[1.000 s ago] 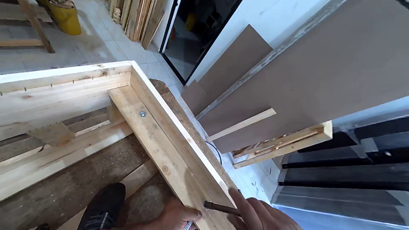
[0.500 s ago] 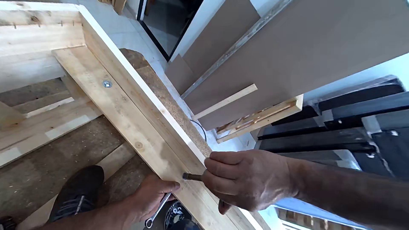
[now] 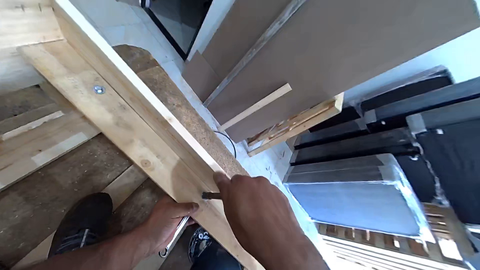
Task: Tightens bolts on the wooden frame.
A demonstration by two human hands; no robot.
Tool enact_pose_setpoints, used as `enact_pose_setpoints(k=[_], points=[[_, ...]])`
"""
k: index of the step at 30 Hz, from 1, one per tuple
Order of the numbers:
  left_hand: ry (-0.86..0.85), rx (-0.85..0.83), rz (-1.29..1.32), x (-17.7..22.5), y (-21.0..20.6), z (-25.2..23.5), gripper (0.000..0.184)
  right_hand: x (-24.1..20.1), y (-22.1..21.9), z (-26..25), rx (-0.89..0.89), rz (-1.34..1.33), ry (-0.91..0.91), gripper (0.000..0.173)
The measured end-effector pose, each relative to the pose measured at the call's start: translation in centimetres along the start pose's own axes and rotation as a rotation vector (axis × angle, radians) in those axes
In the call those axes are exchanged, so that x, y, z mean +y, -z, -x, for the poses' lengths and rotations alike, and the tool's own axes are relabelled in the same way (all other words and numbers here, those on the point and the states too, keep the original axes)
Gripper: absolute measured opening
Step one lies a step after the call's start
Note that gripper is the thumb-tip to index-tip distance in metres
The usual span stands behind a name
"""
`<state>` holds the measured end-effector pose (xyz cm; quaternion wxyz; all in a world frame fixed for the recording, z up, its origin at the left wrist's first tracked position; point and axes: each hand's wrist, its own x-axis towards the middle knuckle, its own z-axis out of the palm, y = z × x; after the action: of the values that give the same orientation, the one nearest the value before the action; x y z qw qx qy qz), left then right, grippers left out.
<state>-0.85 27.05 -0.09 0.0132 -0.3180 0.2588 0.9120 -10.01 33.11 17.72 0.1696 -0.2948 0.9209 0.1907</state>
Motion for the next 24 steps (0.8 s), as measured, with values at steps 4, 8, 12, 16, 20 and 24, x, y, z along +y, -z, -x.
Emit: enact_pose_setpoints(k=[4, 8, 12, 16, 20, 24], points=[[0.001, -0.029, 0.039, 0.0, 0.3, 0.1, 0.036, 5.2, -4.2, -1.1, 0.474, 0.087, 0.659, 0.049], [-0.001, -0.045, 0.028, 0.1, 0.4, 0.0, 0.032, 9.2, -3.1, -2.5, 0.305, 0.187, 1.023, 0.082], [0.021, -0.032, 0.037, 0.1, 0.3, -0.1, 0.033, 10.8, -1.9, -4.9, 0.259, 0.284, 1.412, 0.079], [0.019, -0.031, 0.036, 0.2, 0.4, 0.0, 0.031, 10.3, 0.2, -7.7, 0.246, 0.406, 1.710, 0.058], [0.023, -0.031, 0.027, 0.4, 0.3, 0.1, 0.029, 9.5, 1.1, -9.5, 0.302, 0.423, 1.874, 0.044], [0.013, -0.045, 0.027, 0.2, 0.2, 0.0, 0.025, 8.3, 1.2, -10.3, 0.280, 0.322, 1.898, 0.037]])
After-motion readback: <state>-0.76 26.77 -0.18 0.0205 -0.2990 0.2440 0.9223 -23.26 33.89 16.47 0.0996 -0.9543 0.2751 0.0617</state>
